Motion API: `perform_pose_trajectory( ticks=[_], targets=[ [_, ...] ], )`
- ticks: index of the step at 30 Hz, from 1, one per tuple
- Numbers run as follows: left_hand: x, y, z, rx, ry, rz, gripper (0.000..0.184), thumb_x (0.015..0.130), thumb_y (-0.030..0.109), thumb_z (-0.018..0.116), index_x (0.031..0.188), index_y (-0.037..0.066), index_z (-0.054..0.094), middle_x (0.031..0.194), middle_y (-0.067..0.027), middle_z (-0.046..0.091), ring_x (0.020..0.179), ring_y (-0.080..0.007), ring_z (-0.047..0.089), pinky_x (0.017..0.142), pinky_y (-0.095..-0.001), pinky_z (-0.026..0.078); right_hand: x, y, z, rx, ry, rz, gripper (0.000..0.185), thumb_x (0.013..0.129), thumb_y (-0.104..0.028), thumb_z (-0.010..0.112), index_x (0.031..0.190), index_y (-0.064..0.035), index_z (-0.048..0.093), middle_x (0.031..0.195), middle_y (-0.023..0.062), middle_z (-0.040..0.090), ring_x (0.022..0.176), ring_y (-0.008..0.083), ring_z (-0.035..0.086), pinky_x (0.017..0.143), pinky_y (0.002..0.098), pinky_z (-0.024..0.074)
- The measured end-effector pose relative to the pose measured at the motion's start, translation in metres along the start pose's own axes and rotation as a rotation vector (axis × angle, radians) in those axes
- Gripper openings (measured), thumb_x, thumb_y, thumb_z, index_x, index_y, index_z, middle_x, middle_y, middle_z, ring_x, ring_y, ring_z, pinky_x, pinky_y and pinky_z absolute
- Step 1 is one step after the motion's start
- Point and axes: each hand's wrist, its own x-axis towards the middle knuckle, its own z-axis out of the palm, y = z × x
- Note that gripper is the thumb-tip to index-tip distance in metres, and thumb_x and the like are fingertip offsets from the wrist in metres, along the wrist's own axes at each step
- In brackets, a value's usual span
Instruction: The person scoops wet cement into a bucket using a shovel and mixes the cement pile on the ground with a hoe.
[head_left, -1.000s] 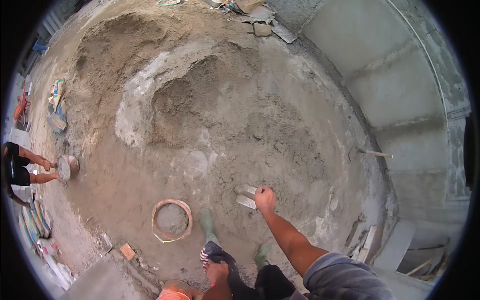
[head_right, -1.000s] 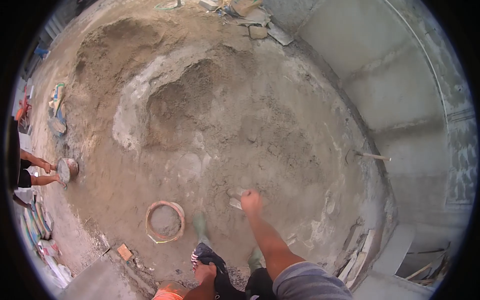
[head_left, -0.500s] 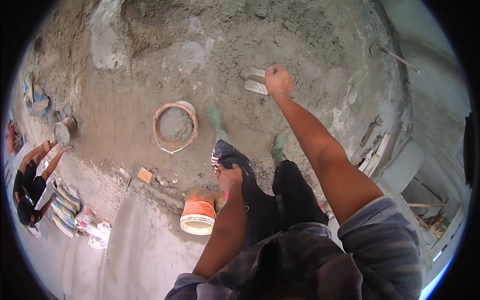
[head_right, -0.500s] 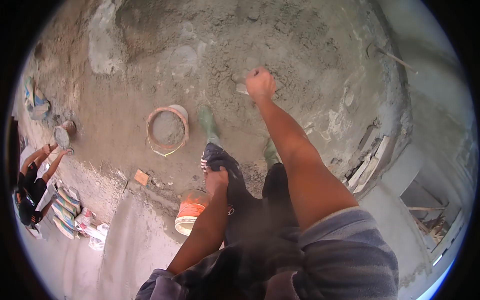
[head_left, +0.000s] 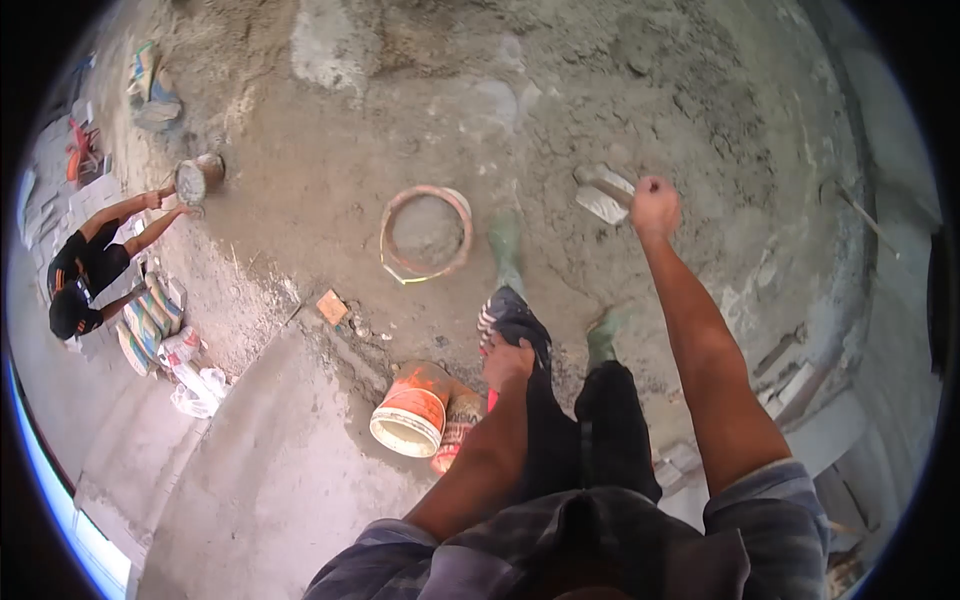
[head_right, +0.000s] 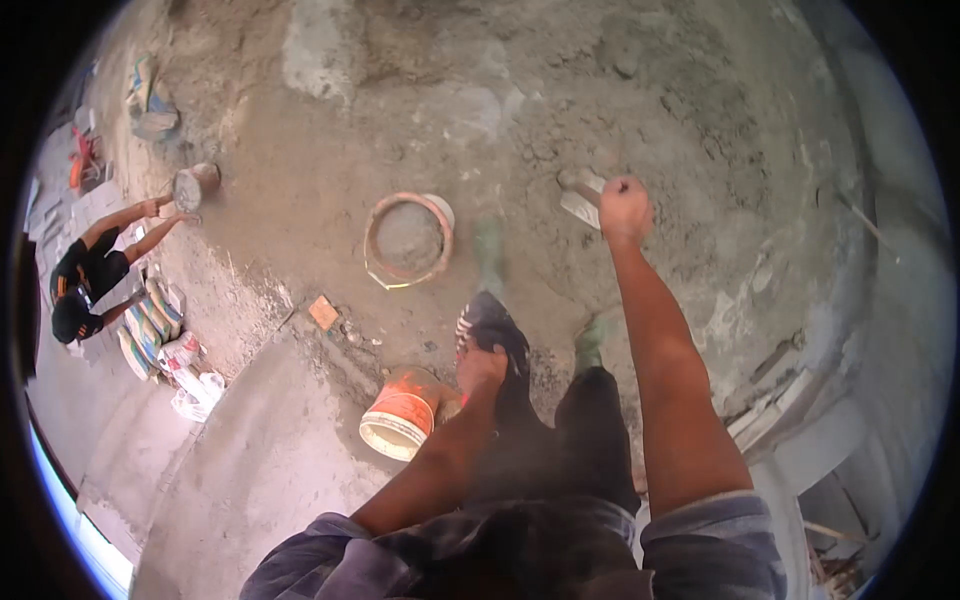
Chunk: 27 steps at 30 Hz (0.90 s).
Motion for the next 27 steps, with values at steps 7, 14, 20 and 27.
perform_pose_trajectory(
  ticks=[7,14,20,27],
  targets=[
    [-0.009,-0.007,-0.006,-0.188,-0.044,-0.020,0.079,0.089,0.054,0.058,0.152,0.009,0.041,0.159,-0.0186,0.041,0.145,-0.0338,0.044,0.113,-0.0472,0.043,0.013,0.014,0.000,-0.069,0.023,-0.110,0.035,0.092,-0.034,0.059,0.097,-0.0027,0.075,0.093,0.0211,0.074,0.086,0.0406,0.071,0.074,0.0534,0.0539],
    [-0.002,-0.015,-0.010,-0.259,-0.028,0.024,0.080,0.088,0.052,0.060,0.151,0.005,0.044,0.154,-0.0216,0.046,0.142,-0.0404,0.045,0.114,-0.0492,0.042,0.001,0.009,0.002,-0.001,0.082,-0.090,0.028,0.090,-0.023,0.060,0.102,-0.0017,0.073,0.097,0.0209,0.073,0.092,0.0412,0.069,0.082,0.0518,0.0515],
    [-0.006,-0.015,-0.001,-0.294,-0.015,0.011,0.082,0.087,0.052,0.059,0.152,0.005,0.042,0.155,-0.0213,0.045,0.146,-0.0397,0.040,0.117,-0.0501,0.038,-0.009,-0.007,-0.012,-0.013,0.060,-0.076,0.026,0.089,-0.023,0.061,0.100,-0.0036,0.074,0.100,0.0206,0.073,0.094,0.0415,0.068,0.081,0.0525,0.0508],
    [-0.009,-0.013,-0.007,-0.277,-0.029,-0.011,0.080,0.086,0.053,0.061,0.151,0.008,0.045,0.154,-0.0193,0.047,0.143,-0.0388,0.045,0.114,-0.0508,0.041,-0.005,-0.002,-0.012,-0.021,0.008,-0.065,0.033,0.091,-0.029,0.058,0.104,-0.0031,0.073,0.107,0.0213,0.071,0.100,0.0425,0.066,0.086,0.0523,0.0505]
  ],
)
